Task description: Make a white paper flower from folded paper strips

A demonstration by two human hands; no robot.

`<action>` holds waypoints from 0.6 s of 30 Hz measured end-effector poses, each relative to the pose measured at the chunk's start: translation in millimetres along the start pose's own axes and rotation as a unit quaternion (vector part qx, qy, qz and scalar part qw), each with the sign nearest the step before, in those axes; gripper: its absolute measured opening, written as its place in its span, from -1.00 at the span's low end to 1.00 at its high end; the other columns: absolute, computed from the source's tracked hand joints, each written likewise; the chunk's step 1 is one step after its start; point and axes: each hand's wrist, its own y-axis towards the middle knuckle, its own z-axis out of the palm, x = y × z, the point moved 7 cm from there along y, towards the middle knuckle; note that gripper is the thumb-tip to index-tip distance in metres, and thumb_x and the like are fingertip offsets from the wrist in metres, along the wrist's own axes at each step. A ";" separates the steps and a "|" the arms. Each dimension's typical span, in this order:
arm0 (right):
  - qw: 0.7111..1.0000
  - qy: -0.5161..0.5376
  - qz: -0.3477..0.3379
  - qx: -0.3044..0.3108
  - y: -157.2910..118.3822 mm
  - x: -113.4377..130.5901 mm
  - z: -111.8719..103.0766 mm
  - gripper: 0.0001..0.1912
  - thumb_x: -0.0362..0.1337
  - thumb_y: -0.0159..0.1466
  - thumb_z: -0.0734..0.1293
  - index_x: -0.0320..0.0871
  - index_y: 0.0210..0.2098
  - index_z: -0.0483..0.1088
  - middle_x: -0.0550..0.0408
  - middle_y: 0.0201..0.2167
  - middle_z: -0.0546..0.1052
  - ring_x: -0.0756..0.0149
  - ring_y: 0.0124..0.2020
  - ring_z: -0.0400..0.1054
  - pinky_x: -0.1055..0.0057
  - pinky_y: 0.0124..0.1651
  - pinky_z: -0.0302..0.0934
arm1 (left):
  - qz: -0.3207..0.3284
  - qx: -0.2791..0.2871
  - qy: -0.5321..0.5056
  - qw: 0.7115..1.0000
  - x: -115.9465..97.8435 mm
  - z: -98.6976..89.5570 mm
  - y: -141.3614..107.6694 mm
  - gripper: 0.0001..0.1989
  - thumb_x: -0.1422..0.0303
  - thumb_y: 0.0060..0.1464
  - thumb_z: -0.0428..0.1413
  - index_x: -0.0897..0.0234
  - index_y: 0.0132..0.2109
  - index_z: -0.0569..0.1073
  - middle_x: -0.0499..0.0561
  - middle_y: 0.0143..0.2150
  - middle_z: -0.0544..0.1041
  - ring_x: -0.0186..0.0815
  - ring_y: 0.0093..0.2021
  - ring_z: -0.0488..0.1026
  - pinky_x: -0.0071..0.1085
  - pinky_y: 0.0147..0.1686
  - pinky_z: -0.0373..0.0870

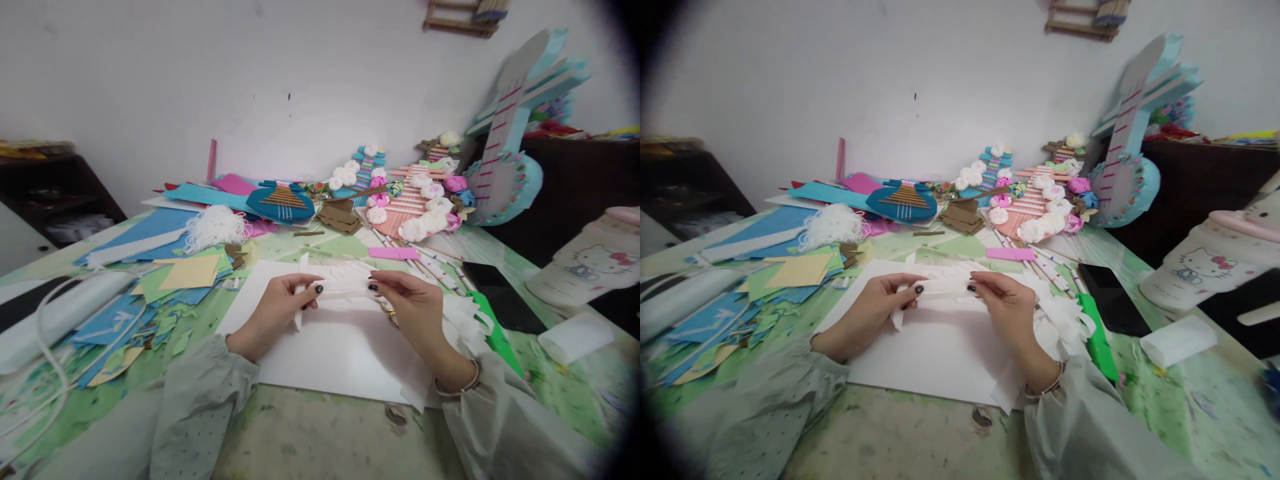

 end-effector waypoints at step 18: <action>0.999 0.034 0.024 -0.027 6.8 0.3 -4.9 -0.90 -0.31 -0.02 0.43 -0.16 -0.45 0.51 0.11 -0.50 0.54 0.38 -0.52 0.38 0.40 -0.44 0.36 | 0.118 -0.062 0.013 0.991 -21.3 -11.2 -2.7 -0.76 0.35 -0.15 0.25 0.30 -0.25 0.56 -0.10 -0.56 0.41 -0.41 -0.48 0.36 -0.48 -0.42 0.26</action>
